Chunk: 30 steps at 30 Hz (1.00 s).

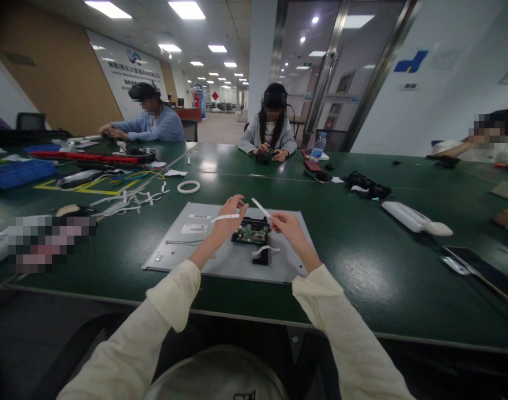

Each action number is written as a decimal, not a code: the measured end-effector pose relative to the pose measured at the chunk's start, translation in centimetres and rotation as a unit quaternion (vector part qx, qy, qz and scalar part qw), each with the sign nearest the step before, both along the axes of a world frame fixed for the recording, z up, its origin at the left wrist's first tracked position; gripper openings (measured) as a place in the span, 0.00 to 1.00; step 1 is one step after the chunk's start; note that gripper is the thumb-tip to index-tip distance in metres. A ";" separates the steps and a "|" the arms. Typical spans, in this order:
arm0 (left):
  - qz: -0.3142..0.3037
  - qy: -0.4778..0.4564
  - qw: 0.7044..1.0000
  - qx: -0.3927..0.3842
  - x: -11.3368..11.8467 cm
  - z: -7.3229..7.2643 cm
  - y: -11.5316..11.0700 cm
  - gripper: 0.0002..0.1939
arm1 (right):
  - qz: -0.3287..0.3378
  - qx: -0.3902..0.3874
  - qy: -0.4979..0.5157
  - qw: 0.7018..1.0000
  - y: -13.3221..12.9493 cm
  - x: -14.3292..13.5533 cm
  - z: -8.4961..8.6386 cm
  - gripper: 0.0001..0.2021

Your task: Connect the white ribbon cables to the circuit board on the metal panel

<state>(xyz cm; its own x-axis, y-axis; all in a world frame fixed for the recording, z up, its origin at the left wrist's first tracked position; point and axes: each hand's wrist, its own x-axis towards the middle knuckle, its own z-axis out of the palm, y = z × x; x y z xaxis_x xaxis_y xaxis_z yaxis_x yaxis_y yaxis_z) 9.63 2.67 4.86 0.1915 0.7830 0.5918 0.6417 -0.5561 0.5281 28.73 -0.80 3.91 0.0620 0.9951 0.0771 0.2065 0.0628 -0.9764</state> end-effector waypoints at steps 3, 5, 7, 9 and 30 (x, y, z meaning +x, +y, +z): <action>-0.006 0.073 0.997 0.013 0.8 -1.1 -1.1 0.17 | -0.071 0.009 0.052 0.996 0.2 0.5 -0.2 0.17; -0.028 0.127 0.991 0.022 1.1 -1.9 -1.7 0.17 | -0.087 0.012 0.075 0.993 0.3 0.6 -0.4 0.17; -0.073 0.186 0.979 0.038 1.1 -2.5 -2.0 0.17 | -0.091 0.009 0.085 0.992 0.4 0.6 -0.6 0.17; -0.106 0.227 0.967 0.044 1.0 -3.1 -2.2 0.17 | -0.088 0.004 0.081 0.993 0.5 0.5 -0.8 0.17; -0.097 0.231 0.968 -0.004 -0.2 -4.4 -1.0 0.16 | 0.008 -0.045 0.006 0.999 2.1 -1.1 -1.4 0.15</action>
<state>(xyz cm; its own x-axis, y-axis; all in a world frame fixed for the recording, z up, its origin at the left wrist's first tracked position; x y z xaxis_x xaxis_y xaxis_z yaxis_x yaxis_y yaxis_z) 9.39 1.67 0.46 0.5779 0.7104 0.4017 0.6942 -0.6867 0.2156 27.59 1.31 2.52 0.0465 0.9988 -0.0128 0.1942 -0.0216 -0.9807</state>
